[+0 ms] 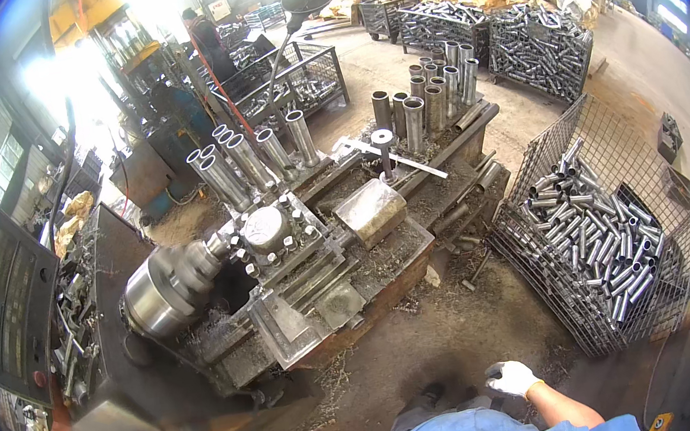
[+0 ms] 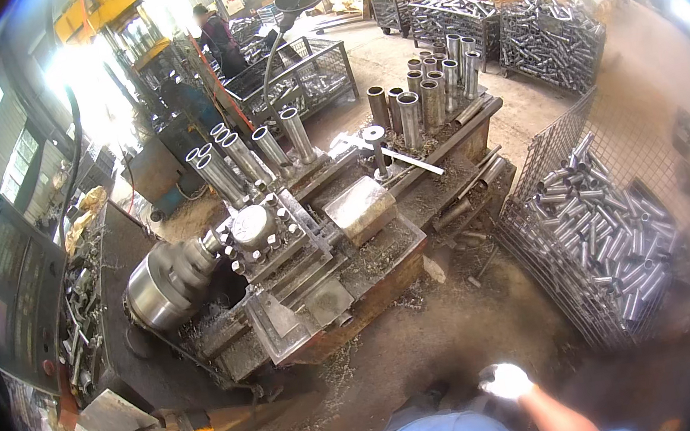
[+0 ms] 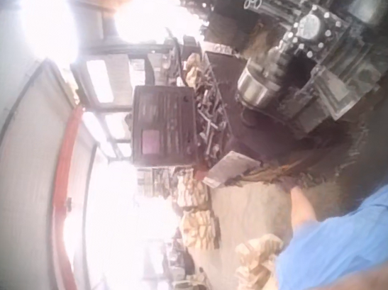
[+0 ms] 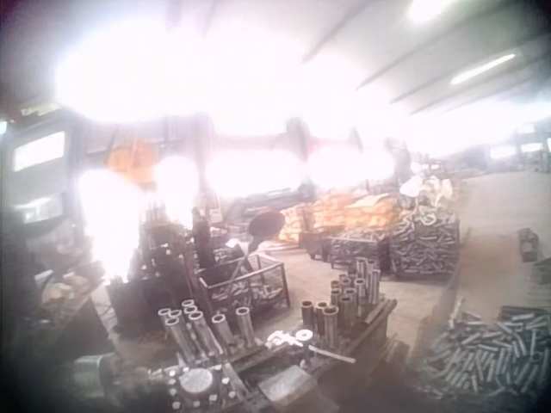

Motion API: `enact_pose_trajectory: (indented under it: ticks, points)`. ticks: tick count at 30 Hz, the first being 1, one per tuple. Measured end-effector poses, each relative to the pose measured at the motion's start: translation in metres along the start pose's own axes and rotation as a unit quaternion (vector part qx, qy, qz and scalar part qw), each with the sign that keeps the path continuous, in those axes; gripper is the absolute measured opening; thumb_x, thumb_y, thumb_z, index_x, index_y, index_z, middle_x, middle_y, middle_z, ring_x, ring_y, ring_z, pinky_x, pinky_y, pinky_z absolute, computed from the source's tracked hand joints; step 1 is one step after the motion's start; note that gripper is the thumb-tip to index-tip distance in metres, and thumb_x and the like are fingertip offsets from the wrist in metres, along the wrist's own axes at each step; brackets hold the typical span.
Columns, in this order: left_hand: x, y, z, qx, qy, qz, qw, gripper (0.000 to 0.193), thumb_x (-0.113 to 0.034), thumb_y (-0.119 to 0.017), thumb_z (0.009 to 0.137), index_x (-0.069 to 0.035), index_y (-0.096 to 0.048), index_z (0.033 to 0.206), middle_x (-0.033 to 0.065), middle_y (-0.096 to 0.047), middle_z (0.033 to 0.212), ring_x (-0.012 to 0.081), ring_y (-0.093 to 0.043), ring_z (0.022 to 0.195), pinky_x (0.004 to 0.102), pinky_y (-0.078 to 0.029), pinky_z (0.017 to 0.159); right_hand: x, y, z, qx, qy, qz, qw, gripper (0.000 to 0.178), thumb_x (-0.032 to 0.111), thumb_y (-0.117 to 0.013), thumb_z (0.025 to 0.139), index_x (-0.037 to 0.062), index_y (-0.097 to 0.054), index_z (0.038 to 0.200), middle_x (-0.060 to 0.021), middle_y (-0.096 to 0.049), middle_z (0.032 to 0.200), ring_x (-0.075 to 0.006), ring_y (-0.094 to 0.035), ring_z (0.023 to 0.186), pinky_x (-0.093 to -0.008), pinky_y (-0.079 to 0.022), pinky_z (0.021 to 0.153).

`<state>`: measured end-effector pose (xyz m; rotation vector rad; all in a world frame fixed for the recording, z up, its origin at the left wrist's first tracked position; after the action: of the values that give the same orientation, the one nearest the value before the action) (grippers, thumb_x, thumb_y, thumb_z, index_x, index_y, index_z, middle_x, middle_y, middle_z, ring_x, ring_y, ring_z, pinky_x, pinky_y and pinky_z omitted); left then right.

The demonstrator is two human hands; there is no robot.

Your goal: The person repeatedly loads cylindrical metal parts into a lathe chuck, secures them, and removes them after machining. The parts are placed into a wire basket after removal. The cycle is repeated continuously throughout the clip.

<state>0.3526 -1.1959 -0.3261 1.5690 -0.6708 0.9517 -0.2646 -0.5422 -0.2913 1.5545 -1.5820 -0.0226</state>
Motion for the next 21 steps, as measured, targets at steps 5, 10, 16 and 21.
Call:
enact_pose_trajectory:
  ticks: [5, 10, 16, 21]
  points:
    - [-0.022, 0.065, 0.001, -0.043, 0.038, -0.119, 0.991, 0.057, -0.040, -0.052, 0.109, -0.016, -0.046, 0.160, 0.0073, -0.048, 0.159, 0.0254, -0.044, 0.144, 0.0530, -0.039, 0.116, -0.004, -0.002, 0.034, 0.029, 0.069, -0.088, 0.993, 0.053, 0.044, -0.066, 0.093, 0.0093, -0.073, 0.133, -0.0202, -0.074, 0.130, -0.0404, -0.069, 0.122, -0.0467, -0.052, 0.108]
    - [-0.080, 0.193, -0.048, -0.142, 0.019, -0.264, 0.954, 0.055, -0.039, -0.055, 0.108, -0.013, -0.049, 0.156, 0.0083, -0.053, 0.150, 0.0242, -0.048, 0.135, 0.0497, -0.042, 0.109, -0.029, 0.019, 0.054, 0.007, 0.037, -0.090, 0.995, 0.050, 0.044, -0.065, 0.091, 0.0110, -0.075, 0.127, -0.0205, -0.076, 0.122, -0.0431, -0.070, 0.115, -0.0507, -0.055, 0.100]
    - [-0.154, 0.267, -0.111, -0.157, -0.077, -0.463, 0.869, 0.053, -0.037, -0.060, 0.106, -0.009, -0.053, 0.150, 0.0096, -0.058, 0.139, 0.0229, -0.053, 0.124, 0.0457, -0.046, 0.100, -0.059, 0.050, 0.077, 0.039, -0.004, -0.094, 0.995, 0.048, 0.043, -0.068, 0.089, 0.0122, -0.077, 0.126, -0.0187, -0.077, 0.122, -0.0400, -0.071, 0.114, -0.0488, -0.055, 0.100]
    - [-0.225, 0.295, -0.175, -0.082, -0.167, -0.640, 0.746, 0.051, -0.036, -0.063, 0.105, -0.007, -0.056, 0.146, 0.0106, -0.062, 0.130, 0.0218, -0.058, 0.115, 0.0424, -0.050, 0.093, -0.096, 0.080, 0.100, 0.037, 0.001, -0.128, 0.991, 0.050, 0.043, -0.069, 0.088, 0.0112, -0.077, 0.126, -0.0181, -0.077, 0.124, -0.0391, -0.071, 0.117, -0.0473, -0.056, 0.101]
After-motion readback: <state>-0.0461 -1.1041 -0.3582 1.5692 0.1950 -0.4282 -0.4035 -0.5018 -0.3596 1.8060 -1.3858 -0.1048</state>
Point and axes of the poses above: each hand's wrist, its own z-axis towards the middle knuckle, its own y-axis out of the back of the hand, x = y × z, the point moved 6 cm from there along z, towards the middle knuckle
